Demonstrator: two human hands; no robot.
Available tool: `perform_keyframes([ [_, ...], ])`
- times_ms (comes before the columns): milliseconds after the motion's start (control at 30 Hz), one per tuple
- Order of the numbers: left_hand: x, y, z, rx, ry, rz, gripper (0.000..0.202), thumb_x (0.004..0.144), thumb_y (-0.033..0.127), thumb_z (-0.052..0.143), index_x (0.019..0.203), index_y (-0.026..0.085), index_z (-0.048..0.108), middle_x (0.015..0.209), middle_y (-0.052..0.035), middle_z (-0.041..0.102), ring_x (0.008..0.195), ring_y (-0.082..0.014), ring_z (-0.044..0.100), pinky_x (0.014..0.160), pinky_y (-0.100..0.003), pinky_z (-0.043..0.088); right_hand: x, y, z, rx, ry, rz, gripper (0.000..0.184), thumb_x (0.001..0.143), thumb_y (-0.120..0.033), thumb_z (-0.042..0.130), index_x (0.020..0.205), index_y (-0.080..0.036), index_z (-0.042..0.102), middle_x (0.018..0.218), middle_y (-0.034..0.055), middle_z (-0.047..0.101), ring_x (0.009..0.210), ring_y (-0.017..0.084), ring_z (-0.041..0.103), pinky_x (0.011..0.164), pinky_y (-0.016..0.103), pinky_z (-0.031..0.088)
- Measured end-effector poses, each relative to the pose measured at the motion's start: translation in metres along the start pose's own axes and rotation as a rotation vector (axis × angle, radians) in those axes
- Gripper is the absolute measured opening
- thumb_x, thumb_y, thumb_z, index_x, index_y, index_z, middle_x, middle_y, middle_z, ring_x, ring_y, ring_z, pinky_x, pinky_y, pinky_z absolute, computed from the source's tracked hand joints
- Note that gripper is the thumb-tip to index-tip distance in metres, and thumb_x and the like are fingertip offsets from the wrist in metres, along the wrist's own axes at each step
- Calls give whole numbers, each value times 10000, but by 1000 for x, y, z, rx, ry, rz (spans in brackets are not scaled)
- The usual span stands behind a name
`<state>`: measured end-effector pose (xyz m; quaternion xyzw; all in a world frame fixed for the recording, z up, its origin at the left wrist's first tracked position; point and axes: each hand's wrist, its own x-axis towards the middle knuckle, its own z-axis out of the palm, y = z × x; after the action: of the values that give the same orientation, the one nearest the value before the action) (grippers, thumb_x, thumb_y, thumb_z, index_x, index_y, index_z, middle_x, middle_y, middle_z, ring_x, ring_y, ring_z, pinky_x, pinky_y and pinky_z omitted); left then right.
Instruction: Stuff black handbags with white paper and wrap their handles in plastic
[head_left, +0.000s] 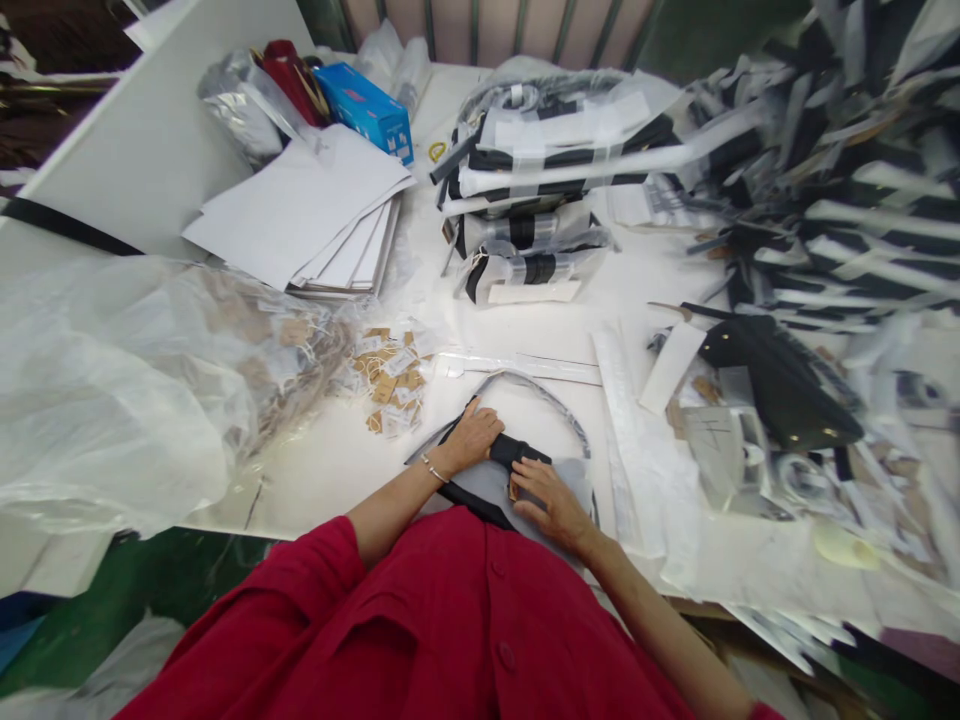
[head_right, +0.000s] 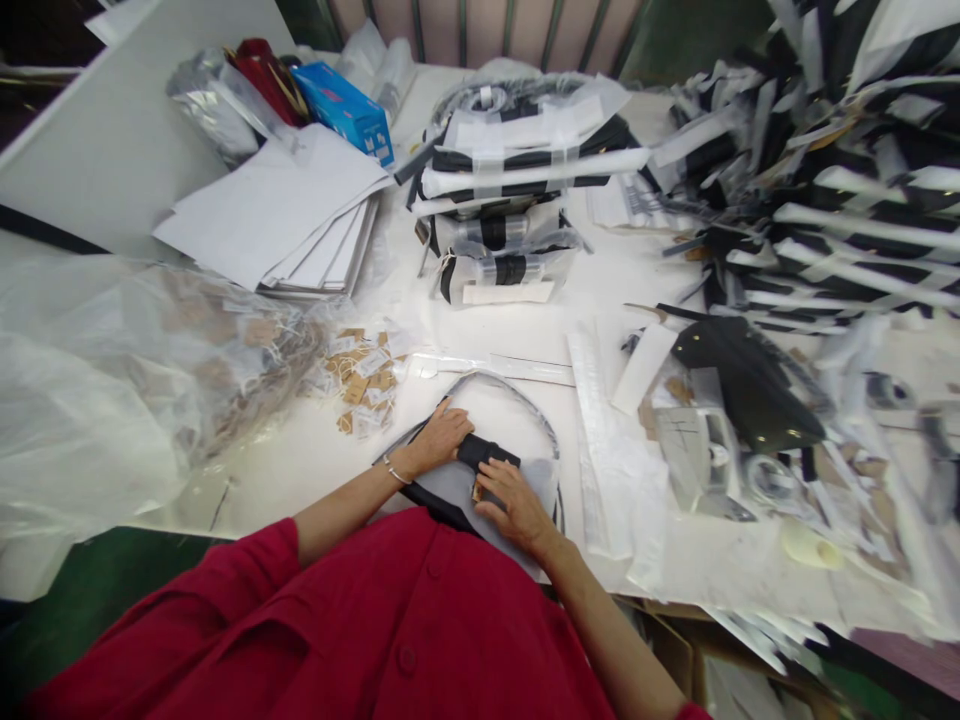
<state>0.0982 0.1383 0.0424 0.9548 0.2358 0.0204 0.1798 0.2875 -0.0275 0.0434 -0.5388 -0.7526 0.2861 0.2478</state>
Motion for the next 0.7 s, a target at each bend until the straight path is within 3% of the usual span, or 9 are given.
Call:
perform_keyframes([
  [333,-4,-8,5,-106,-9,84,343,810,100,527,1145,170,553,1164,-109,612,1188,-241,517,1171,-533,218,2,0,7,149,-30,150,299,957,-338,509,1183,-252,686,1256,92,667,1270,253,554,1088,529,436],
  [533,-17,1,-22,-126,8,153,418,860,40,423,1246,169,520,1370,-128,536,1406,-270,351,1178,-579,163,4,3,22,92,49,154,225,920,-294,571,1065,-278,742,1160,77,717,1194,263,613,1031,526,488],
  [633,-43,15,-35,-155,16,264,345,939,189,470,1282,187,501,1416,-116,508,1417,-267,335,1190,-544,143,6,3,30,22,72,136,194,899,-263,601,1009,-271,760,1112,84,734,1164,267,628,990,508,516],
  [700,-64,25,-35,-170,-21,366,399,939,316,538,1317,202,478,1388,-114,532,1379,-257,387,1182,-493,187,6,1,33,-26,86,129,187,886,-237,614,997,-261,762,1114,90,733,1152,269,630,971,504,524],
])
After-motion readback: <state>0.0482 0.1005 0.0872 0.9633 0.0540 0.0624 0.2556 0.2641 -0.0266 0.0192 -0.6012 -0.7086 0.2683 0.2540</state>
